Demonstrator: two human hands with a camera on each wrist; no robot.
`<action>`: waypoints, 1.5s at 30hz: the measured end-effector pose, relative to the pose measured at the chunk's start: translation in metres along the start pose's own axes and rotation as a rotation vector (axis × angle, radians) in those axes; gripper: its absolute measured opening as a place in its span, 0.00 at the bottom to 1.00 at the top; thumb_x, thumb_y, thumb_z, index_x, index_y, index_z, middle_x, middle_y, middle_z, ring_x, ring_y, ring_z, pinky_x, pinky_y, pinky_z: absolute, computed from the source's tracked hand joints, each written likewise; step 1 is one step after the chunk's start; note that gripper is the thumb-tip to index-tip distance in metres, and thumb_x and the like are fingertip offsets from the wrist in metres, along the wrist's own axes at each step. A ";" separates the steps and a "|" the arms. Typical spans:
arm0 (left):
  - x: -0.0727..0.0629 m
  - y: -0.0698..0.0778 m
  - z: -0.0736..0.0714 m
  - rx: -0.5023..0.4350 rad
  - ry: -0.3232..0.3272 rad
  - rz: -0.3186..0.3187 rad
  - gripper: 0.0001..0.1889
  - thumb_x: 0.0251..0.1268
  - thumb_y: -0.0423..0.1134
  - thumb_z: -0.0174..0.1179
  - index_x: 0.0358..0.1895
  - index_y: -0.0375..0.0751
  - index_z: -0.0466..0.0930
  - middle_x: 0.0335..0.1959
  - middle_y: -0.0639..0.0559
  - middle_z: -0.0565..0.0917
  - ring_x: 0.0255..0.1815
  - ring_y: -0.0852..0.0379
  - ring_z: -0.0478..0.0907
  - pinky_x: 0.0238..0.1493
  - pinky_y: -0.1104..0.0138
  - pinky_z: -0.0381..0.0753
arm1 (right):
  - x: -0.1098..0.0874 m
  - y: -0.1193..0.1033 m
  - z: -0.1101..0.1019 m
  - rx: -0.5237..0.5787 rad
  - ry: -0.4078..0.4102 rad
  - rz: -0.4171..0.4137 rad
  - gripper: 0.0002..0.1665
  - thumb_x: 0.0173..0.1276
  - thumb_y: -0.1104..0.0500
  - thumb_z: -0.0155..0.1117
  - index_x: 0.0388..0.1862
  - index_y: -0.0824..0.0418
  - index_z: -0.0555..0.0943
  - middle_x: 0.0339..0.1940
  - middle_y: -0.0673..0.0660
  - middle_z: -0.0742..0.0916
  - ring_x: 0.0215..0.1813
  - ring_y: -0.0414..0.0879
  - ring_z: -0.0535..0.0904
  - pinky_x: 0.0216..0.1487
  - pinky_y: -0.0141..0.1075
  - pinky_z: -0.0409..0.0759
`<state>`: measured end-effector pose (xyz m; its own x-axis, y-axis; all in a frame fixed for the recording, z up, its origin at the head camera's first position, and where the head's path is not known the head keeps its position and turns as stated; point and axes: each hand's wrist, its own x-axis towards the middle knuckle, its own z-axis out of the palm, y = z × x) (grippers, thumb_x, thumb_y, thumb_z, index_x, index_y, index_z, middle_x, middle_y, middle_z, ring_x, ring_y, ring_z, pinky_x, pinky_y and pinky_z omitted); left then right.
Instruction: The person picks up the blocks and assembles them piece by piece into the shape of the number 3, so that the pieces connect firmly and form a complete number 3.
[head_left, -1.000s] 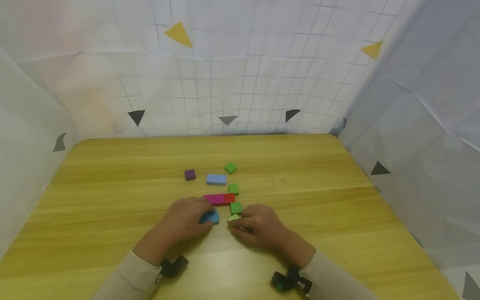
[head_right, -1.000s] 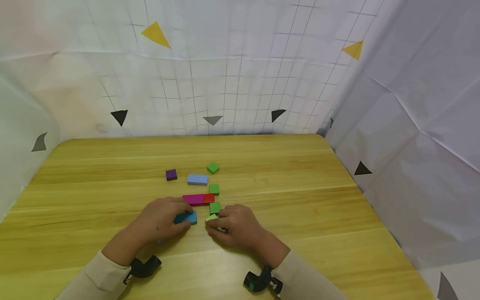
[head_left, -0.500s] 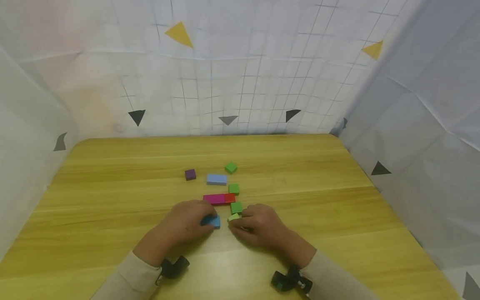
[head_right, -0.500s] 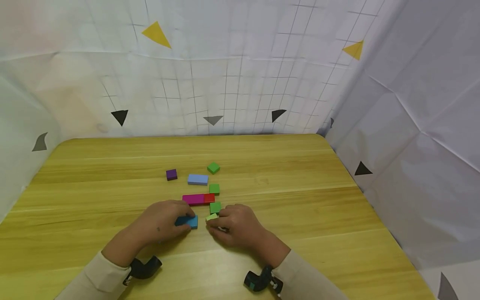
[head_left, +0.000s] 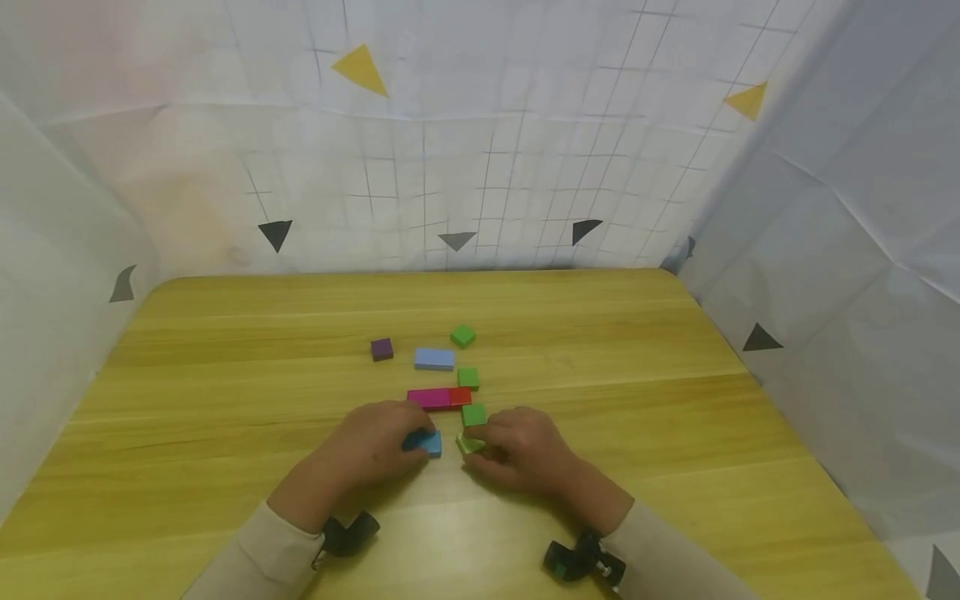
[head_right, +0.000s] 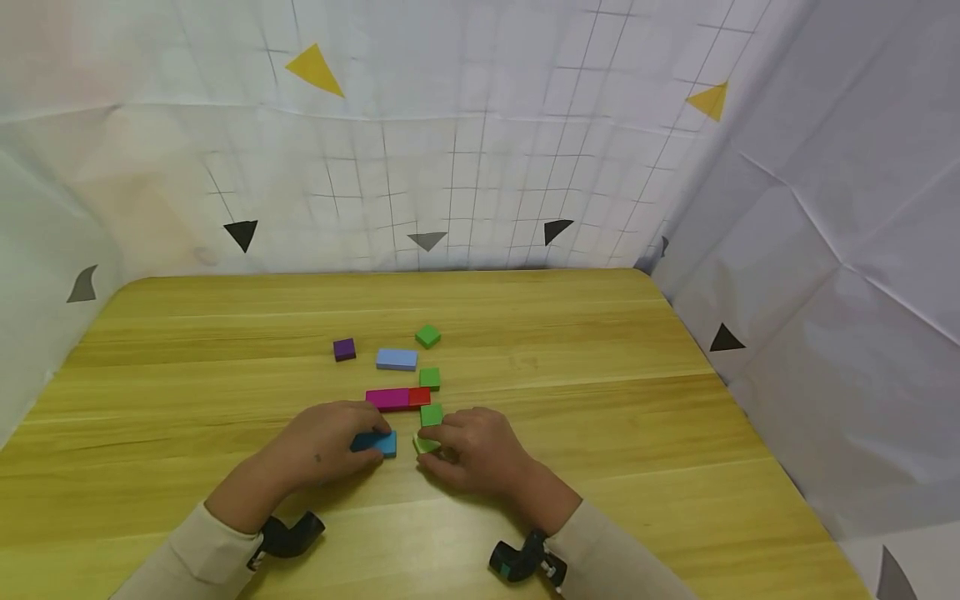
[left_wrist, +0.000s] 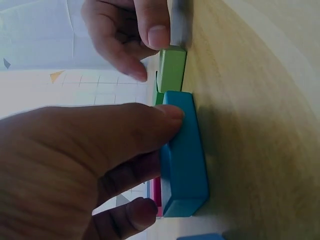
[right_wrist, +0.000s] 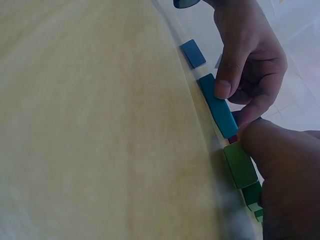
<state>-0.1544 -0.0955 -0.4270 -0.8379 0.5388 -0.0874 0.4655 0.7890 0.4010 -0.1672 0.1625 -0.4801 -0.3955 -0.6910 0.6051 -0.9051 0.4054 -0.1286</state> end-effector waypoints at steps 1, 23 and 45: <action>0.000 0.000 0.000 0.001 0.001 0.006 0.13 0.63 0.47 0.68 0.48 0.49 0.85 0.45 0.60 0.85 0.47 0.60 0.80 0.53 0.60 0.79 | 0.000 0.000 0.000 -0.002 -0.001 0.004 0.13 0.60 0.48 0.73 0.41 0.51 0.89 0.21 0.41 0.81 0.22 0.30 0.67 0.27 0.25 0.69; 0.000 0.005 0.005 0.006 0.003 0.054 0.14 0.62 0.48 0.69 0.48 0.50 0.84 0.42 0.62 0.84 0.42 0.64 0.78 0.50 0.61 0.80 | 0.000 0.000 0.002 -0.027 0.013 -0.029 0.09 0.57 0.51 0.75 0.37 0.49 0.91 0.22 0.41 0.80 0.24 0.32 0.66 0.26 0.27 0.69; 0.001 0.004 0.006 0.032 0.012 0.093 0.14 0.62 0.49 0.69 0.49 0.52 0.84 0.43 0.62 0.84 0.43 0.64 0.79 0.50 0.62 0.80 | 0.001 -0.001 -0.001 0.025 0.018 0.018 0.15 0.55 0.52 0.76 0.41 0.53 0.89 0.22 0.41 0.81 0.23 0.30 0.67 0.27 0.25 0.70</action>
<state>-0.1515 -0.0901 -0.4307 -0.7940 0.6066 -0.0399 0.5501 0.7449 0.3774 -0.1661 0.1619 -0.4789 -0.4091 -0.6725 0.6167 -0.9015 0.4025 -0.1590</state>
